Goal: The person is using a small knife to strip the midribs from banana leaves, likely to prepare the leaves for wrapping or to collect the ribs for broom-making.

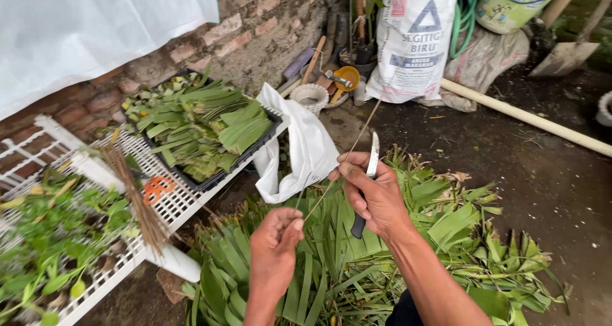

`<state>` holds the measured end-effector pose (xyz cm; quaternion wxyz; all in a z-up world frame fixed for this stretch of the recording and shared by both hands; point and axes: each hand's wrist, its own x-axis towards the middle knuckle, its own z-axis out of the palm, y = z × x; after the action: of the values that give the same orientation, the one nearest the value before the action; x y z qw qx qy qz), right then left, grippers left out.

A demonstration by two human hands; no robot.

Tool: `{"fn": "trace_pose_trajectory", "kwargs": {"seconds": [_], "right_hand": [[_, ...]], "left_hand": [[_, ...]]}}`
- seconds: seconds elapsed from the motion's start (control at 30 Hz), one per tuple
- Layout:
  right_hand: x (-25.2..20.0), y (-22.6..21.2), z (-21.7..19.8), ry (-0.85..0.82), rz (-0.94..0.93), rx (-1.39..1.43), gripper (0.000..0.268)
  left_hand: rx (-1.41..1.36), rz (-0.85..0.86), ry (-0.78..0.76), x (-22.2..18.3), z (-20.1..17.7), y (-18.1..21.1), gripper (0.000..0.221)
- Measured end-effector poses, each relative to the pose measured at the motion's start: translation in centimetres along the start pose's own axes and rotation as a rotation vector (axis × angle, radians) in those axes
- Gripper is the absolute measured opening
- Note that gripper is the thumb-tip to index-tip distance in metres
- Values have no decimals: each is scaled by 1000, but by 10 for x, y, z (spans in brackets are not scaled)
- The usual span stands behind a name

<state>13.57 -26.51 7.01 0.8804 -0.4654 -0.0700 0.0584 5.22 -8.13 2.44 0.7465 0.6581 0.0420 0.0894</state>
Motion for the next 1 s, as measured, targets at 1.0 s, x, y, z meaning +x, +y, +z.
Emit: {"fn": "trace_pose_trajectory", "kwargs": {"seconds": [1.0], "right_hand": [[43, 60, 87, 4, -88, -672, 13]], "left_hand": [[-246, 79, 565, -18, -124, 61, 24]]}}
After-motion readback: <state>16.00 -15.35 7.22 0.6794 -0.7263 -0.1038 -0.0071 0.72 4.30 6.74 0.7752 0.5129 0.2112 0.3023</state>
